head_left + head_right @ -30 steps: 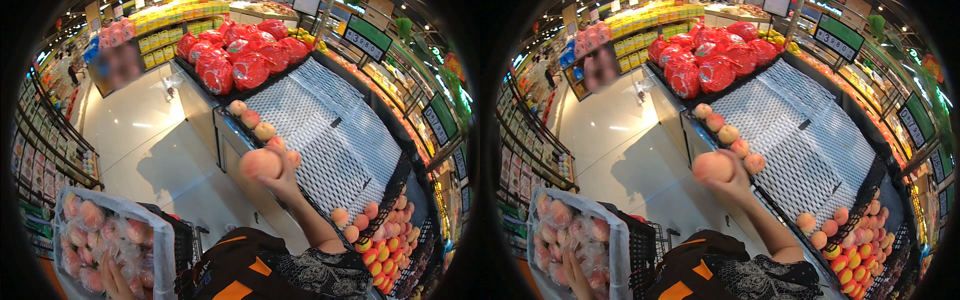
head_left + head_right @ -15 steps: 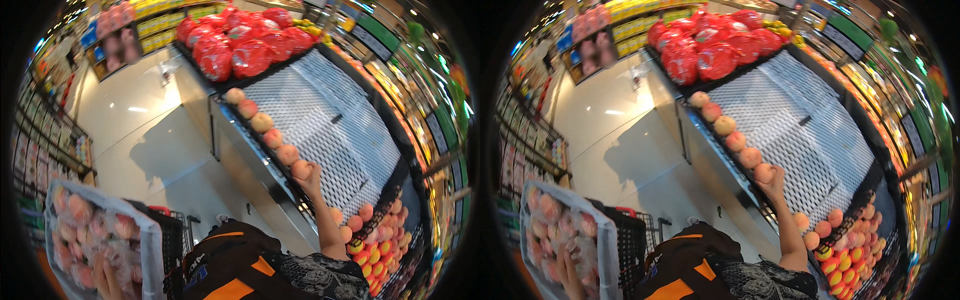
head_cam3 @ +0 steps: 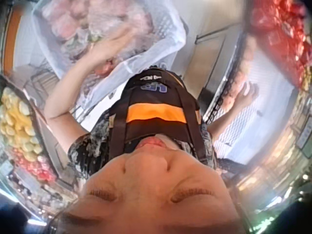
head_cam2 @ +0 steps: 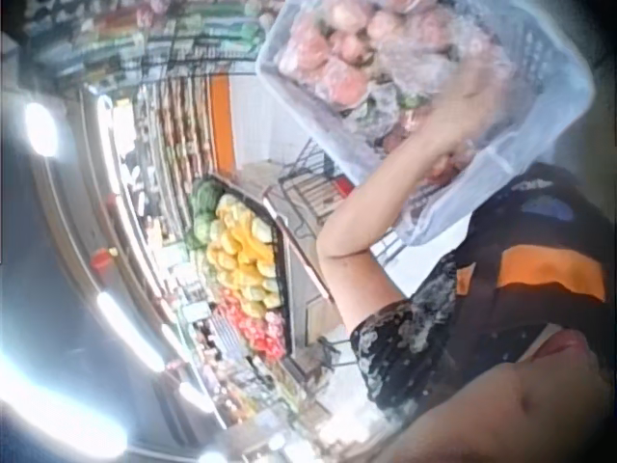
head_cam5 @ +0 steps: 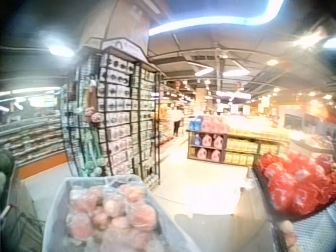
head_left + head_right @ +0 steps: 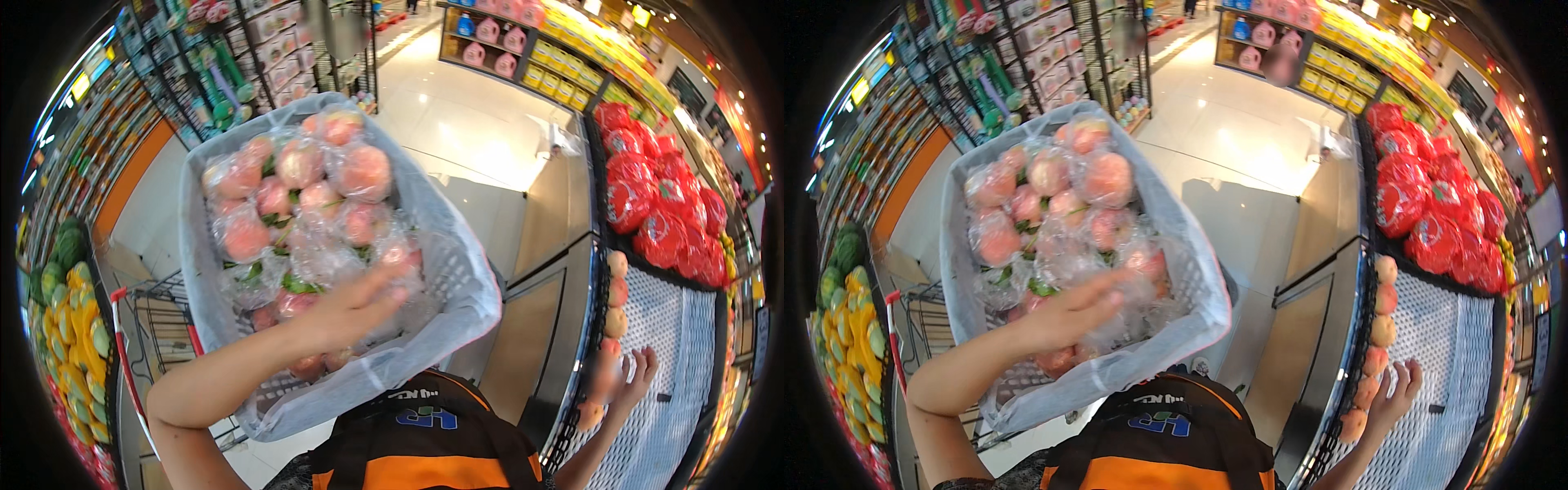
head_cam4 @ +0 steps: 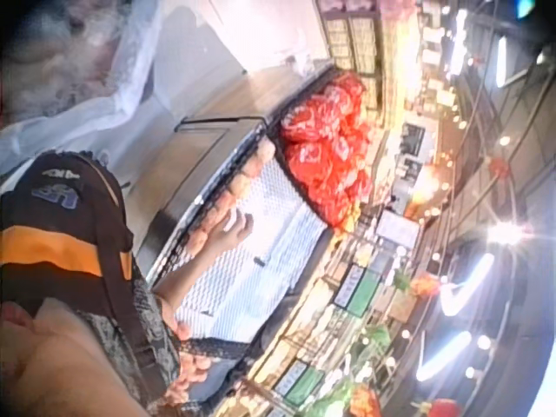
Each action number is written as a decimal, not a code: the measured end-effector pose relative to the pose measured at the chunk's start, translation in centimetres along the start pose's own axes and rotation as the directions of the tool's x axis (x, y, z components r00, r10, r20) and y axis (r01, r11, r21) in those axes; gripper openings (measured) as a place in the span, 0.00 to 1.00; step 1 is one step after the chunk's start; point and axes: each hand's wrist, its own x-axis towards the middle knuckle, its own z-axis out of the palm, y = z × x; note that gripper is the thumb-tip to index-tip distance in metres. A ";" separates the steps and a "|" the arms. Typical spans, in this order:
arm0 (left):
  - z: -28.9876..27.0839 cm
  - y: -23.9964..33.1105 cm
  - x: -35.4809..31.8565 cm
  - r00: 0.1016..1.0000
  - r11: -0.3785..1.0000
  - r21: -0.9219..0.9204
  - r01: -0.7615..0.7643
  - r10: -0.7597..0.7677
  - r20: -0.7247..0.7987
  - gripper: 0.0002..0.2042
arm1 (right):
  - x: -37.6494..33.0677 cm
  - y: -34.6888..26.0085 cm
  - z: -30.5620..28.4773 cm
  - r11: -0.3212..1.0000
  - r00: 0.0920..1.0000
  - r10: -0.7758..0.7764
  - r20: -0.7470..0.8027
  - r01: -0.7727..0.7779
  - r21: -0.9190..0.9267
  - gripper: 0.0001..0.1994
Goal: The person takes peaches from a large plastic crate in a shopping cart and places them one at a time onto a display shelf, sometimes wrapping them in individual plastic bags before setting them down.
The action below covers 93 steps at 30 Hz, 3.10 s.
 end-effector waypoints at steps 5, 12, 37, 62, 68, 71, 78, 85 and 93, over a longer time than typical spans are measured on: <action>3.1 -1.9 1.0 0.872 0.974 0.101 0.203 -0.227 0.434 0.24 | 10.5 -13.9 0.9 0.826 0.934 -0.353 -0.044 0.334 0.453 0.09; 4.2 -6.9 2.3 0.848 0.477 0.809 -0.343 -0.213 0.485 0.15 | 14.9 -33.5 4.9 0.170 0.392 -0.919 -0.033 0.473 0.865 0.12; -1.1 -3.2 5.0 0.983 0.701 0.710 0.059 0.082 -0.163 0.25 | 17.1 -41.1 9.3 0.255 0.568 -0.821 -0.065 0.465 0.848 0.07; -2.8 -2.4 4.0 0.969 0.657 0.713 0.246 -0.154 -0.193 0.23 | 12.1 -37.9 14.7 0.215 -0.139 -0.870 0.474 0.757 0.618 0.37; -2.1 -2.9 4.0 0.988 0.652 0.744 0.144 -0.058 -0.140 0.16 | 8.0 -41.3 13.9 0.234 -0.093 -0.634 0.768 0.923 0.305 0.31; -2.2 -3.0 4.0 0.986 0.666 0.732 0.143 -0.032 -0.164 0.16 | 6.9 -40.9 15.6 0.196 0.025 -0.754 0.656 0.962 0.190 0.27; -2.5 -1.7 3.8 0.966 0.697 0.673 0.247 -0.124 -0.225 0.22 | 13.8 -40.8 13.8 0.277 -0.196 -0.774 0.602 0.750 0.600 0.27; -2.0 -2.3 4.1 0.966 0.635 0.738 0.227 -0.053 -0.252 0.19 | 12.0 -39.0 17.0 0.179 -0.326 -0.796 0.511 0.678 0.712 0.25; -2.5 -2.3 4.4 0.970 0.624 0.747 0.229 -0.080 -0.231 0.19 | 9.2 -40.8 18.8 -0.116 -0.655 -0.692 0.303 0.515 0.849 0.31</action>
